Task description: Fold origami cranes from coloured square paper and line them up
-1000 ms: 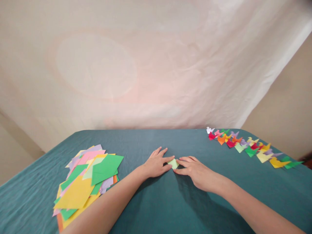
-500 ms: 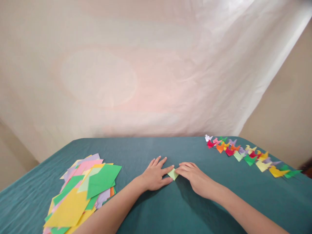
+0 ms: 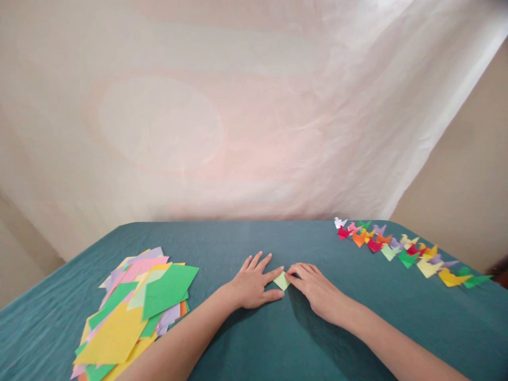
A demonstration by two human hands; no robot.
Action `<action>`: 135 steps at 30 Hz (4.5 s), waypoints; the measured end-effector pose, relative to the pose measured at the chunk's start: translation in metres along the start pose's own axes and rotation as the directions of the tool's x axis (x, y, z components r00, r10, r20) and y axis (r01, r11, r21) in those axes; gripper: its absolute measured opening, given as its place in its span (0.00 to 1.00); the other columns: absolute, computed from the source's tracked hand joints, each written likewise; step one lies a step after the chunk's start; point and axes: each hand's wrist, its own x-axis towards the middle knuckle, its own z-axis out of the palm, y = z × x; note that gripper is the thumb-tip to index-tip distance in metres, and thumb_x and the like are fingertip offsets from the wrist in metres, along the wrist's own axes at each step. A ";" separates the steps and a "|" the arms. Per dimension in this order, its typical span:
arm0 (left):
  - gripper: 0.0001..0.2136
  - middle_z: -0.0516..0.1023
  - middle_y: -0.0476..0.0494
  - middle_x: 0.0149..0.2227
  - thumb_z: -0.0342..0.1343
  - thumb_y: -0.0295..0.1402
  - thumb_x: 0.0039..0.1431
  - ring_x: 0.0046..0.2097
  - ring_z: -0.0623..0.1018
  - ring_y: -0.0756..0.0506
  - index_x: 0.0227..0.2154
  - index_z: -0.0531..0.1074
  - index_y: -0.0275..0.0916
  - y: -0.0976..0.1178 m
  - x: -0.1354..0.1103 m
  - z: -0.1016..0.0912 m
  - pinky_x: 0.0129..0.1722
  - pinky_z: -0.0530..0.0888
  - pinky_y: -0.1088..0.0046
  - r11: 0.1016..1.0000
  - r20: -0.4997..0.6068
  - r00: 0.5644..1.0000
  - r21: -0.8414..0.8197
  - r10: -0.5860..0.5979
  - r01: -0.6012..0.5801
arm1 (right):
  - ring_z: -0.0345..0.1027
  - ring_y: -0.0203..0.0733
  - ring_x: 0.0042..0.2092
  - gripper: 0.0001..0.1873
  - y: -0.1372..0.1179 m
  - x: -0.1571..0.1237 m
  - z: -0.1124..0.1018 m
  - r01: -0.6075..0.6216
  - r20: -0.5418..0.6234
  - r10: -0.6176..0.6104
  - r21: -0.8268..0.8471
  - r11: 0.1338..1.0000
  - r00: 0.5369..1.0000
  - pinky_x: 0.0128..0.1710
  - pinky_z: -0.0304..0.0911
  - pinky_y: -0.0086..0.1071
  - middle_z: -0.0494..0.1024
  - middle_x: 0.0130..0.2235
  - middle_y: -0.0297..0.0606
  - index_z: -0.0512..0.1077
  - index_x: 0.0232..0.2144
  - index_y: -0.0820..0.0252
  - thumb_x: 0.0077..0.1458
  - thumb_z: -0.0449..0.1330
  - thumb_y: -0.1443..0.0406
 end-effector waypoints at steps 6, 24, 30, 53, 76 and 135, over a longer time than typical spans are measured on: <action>0.31 0.38 0.43 0.65 0.34 0.59 0.56 0.64 0.39 0.34 0.61 0.43 0.55 0.000 0.000 0.001 0.58 0.45 0.47 1.000 -0.018 1.000 0.004 0.004 -0.004 | 0.56 0.46 0.53 0.17 -0.010 -0.001 -0.011 -0.031 0.051 0.036 -0.088 0.996 0.998 0.50 0.54 0.40 0.69 0.44 0.45 0.70 0.43 0.63 0.55 0.47 0.76; 0.32 0.39 0.42 0.65 0.33 0.59 0.55 0.64 0.42 0.34 0.61 0.43 0.54 -0.001 0.001 0.002 0.58 0.45 0.48 0.999 -0.011 1.000 0.038 0.012 -0.012 | 0.54 0.43 0.54 0.22 0.006 0.001 0.007 0.019 -0.061 -0.016 0.054 0.998 0.998 0.53 0.51 0.39 0.72 0.48 0.40 0.69 0.48 0.59 0.54 0.48 0.76; 0.32 0.39 0.42 0.65 0.33 0.58 0.56 0.64 0.42 0.35 0.61 0.42 0.53 -0.001 0.002 0.003 0.58 0.45 0.49 0.999 -0.015 1.000 0.041 0.012 -0.011 | 0.52 0.44 0.58 0.19 -0.001 0.000 0.008 0.057 -0.054 -0.057 -0.009 0.998 0.997 0.55 0.51 0.41 0.72 0.49 0.40 0.68 0.50 0.55 0.58 0.49 0.72; 0.24 0.56 0.41 0.61 0.45 0.47 0.59 0.63 0.49 0.38 0.54 0.64 0.41 0.037 -0.014 -0.007 0.59 0.50 0.54 0.970 -0.089 0.994 0.227 -0.067 0.086 | 0.58 0.47 0.54 0.17 -0.020 0.000 0.001 0.024 -0.015 -0.026 -0.128 0.991 1.000 0.51 0.55 0.41 0.70 0.50 0.44 0.66 0.51 0.55 0.59 0.51 0.67; 0.16 0.70 0.37 0.50 0.45 0.35 0.62 0.56 0.63 0.40 0.48 0.69 0.33 0.044 -0.004 0.008 0.54 0.60 0.61 0.929 -0.193 0.981 0.362 -0.010 0.081 | 0.63 0.46 0.49 0.11 -0.018 -0.004 0.003 0.027 -0.014 -0.031 -0.242 0.970 0.999 0.47 0.56 0.40 0.74 0.44 0.40 0.71 0.42 0.57 0.57 0.55 0.69; 0.09 0.73 0.42 0.40 0.49 0.33 0.59 0.43 0.72 0.44 0.40 0.70 0.37 0.034 0.001 0.016 0.45 0.68 0.66 0.996 -0.361 0.930 0.078 0.073 -0.047 | 0.66 0.39 0.41 0.12 0.018 0.001 0.017 0.020 -0.232 0.004 0.101 0.995 0.973 0.42 0.58 0.34 0.76 0.38 0.39 0.71 0.43 0.58 0.58 0.52 0.70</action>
